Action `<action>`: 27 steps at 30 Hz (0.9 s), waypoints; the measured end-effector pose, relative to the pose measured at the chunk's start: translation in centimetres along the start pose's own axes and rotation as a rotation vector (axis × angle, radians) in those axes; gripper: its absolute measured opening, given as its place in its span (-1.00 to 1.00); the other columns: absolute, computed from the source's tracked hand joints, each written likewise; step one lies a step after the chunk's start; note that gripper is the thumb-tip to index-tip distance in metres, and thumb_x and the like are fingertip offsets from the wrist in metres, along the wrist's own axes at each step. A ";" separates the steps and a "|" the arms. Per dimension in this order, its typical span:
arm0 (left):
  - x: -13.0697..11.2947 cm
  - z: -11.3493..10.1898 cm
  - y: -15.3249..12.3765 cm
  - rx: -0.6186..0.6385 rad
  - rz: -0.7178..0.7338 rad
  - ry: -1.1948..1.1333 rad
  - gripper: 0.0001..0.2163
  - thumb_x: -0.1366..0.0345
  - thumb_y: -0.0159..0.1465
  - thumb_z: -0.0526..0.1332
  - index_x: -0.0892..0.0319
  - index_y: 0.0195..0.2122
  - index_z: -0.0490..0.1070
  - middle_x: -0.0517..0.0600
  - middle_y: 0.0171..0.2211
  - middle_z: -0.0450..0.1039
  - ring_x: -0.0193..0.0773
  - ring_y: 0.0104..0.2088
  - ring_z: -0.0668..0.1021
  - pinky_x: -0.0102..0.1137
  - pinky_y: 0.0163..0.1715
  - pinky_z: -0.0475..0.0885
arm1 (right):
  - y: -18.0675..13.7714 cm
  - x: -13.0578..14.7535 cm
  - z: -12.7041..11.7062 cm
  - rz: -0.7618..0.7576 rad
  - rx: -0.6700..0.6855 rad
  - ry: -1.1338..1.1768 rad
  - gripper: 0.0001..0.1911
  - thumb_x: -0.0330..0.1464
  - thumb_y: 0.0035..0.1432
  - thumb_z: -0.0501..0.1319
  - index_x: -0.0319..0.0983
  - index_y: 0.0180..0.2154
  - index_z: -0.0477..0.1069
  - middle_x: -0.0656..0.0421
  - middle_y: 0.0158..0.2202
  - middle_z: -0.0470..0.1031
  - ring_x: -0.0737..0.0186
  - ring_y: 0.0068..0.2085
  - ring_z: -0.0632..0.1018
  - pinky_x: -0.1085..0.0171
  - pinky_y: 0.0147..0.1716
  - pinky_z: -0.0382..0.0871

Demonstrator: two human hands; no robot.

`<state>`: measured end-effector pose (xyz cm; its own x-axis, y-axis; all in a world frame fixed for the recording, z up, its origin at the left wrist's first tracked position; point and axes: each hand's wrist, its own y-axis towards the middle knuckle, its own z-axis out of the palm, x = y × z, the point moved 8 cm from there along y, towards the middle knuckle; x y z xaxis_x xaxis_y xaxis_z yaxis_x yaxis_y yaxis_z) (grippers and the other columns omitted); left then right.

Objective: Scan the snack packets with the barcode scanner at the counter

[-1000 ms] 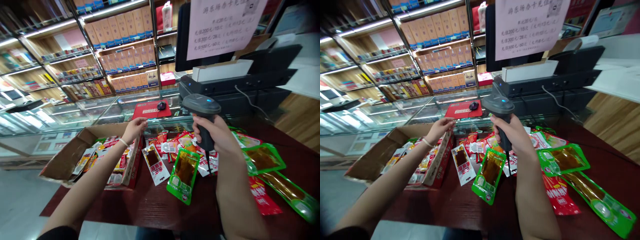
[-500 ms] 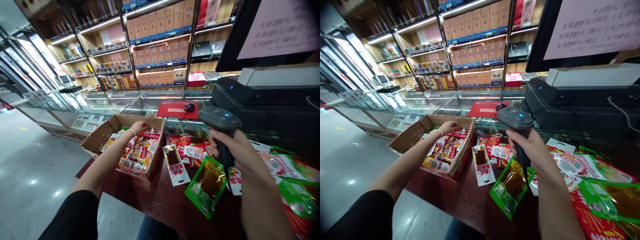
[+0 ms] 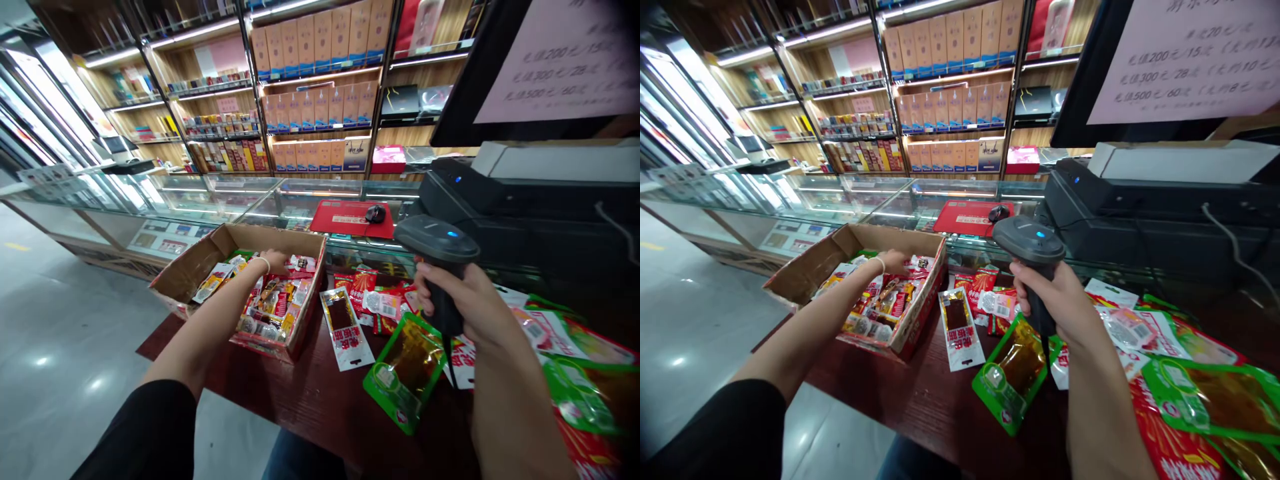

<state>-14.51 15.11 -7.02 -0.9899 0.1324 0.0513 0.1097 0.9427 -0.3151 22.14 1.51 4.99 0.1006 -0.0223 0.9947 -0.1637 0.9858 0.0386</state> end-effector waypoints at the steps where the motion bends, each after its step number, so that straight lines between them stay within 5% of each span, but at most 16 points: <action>1: 0.3 -0.7 -0.6 -0.014 -0.004 0.030 -0.49 -0.05 0.04 0.34 0.00 0.00 0.53 0.14 0.10 0.49 0.22 0.15 0.40 -0.05 0.09 0.30 | 0.0 0.0 -0.1 0.005 0.002 0.008 -0.69 -0.15 0.07 0.41 -0.17 -0.31 0.39 0.30 -0.59 0.34 0.36 -0.65 0.36 0.34 -0.67 0.29; 5: 1.8 -5.5 -3.3 -0.256 -0.043 0.011 -0.66 0.00 0.03 0.34 0.05 -0.23 0.60 0.14 -0.04 0.56 0.25 0.11 0.39 -0.03 0.05 0.28 | -0.5 0.5 -0.6 0.002 -0.004 0.035 -0.68 -0.14 0.05 0.42 -0.17 -0.29 0.39 0.31 -0.59 0.35 0.38 -0.65 0.36 0.37 -0.68 0.27; 9: 2.4 -9.7 -6.0 -0.471 -0.054 -0.375 -0.67 -0.01 0.08 0.29 0.15 -0.31 0.54 0.11 -0.27 0.57 0.07 -0.14 0.55 -0.21 -0.13 0.38 | -1.0 1.3 -1.2 -0.017 -0.029 0.064 -0.66 -0.14 0.02 0.43 -0.17 -0.31 0.38 0.32 -0.60 0.34 0.37 -0.66 0.36 0.38 -0.69 0.27; 13: -0.7 -11.2 -7.3 -0.462 0.098 -1.057 -0.57 0.02 0.07 0.30 0.22 -0.13 0.45 0.04 -0.30 0.54 -0.18 -0.36 0.55 -0.32 -0.31 0.45 | -1.3 1.8 -1.8 -0.017 -0.066 0.082 -0.62 -0.12 -0.02 0.45 -0.19 -0.38 0.36 0.31 -0.62 0.33 0.39 -0.67 0.35 0.39 -0.71 0.26; 16: -4.4 -12.1 -8.1 -0.407 0.229 -1.338 -0.54 0.11 0.02 0.36 0.23 -0.09 0.43 0.01 -0.30 0.54 -0.27 -0.38 0.55 -0.35 -0.31 0.47 | -1.6 2.2 -2.4 -0.031 -0.086 0.082 -0.58 -0.09 -0.05 0.46 -0.19 -0.43 0.32 0.31 -0.61 0.32 0.39 -0.67 0.36 0.39 -0.71 0.26; 21: -9.3 -14.3 -9.0 -0.450 0.337 -1.206 -0.58 0.09 0.01 0.37 0.25 -0.16 0.51 0.02 -0.30 0.57 -0.24 -0.36 0.55 -0.35 -0.28 0.44 | -2.2 2.8 -3.2 -0.074 -0.080 0.039 -0.55 -0.07 -0.02 0.44 -0.18 -0.42 0.26 0.32 -0.61 0.31 0.39 -0.66 0.34 0.39 -0.71 0.24; 27: -12.0 -15.5 -9.3 -0.534 0.320 -1.030 -0.66 0.09 0.07 0.29 0.23 -0.23 0.54 -0.02 -0.38 0.57 -0.24 -0.42 0.53 -0.41 -0.37 0.39 | -2.6 2.7 -3.6 -0.101 -0.058 -0.013 -0.55 -0.07 0.03 0.42 -0.13 -0.24 0.25 0.35 -0.58 0.35 0.38 -0.65 0.35 0.38 -0.68 0.25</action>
<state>-2.24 9.53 10.02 -0.4920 0.3061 -0.8150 0.1457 0.9519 0.2695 26.33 -0.49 7.20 0.1005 -0.1237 0.9872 -0.0958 0.9864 0.1334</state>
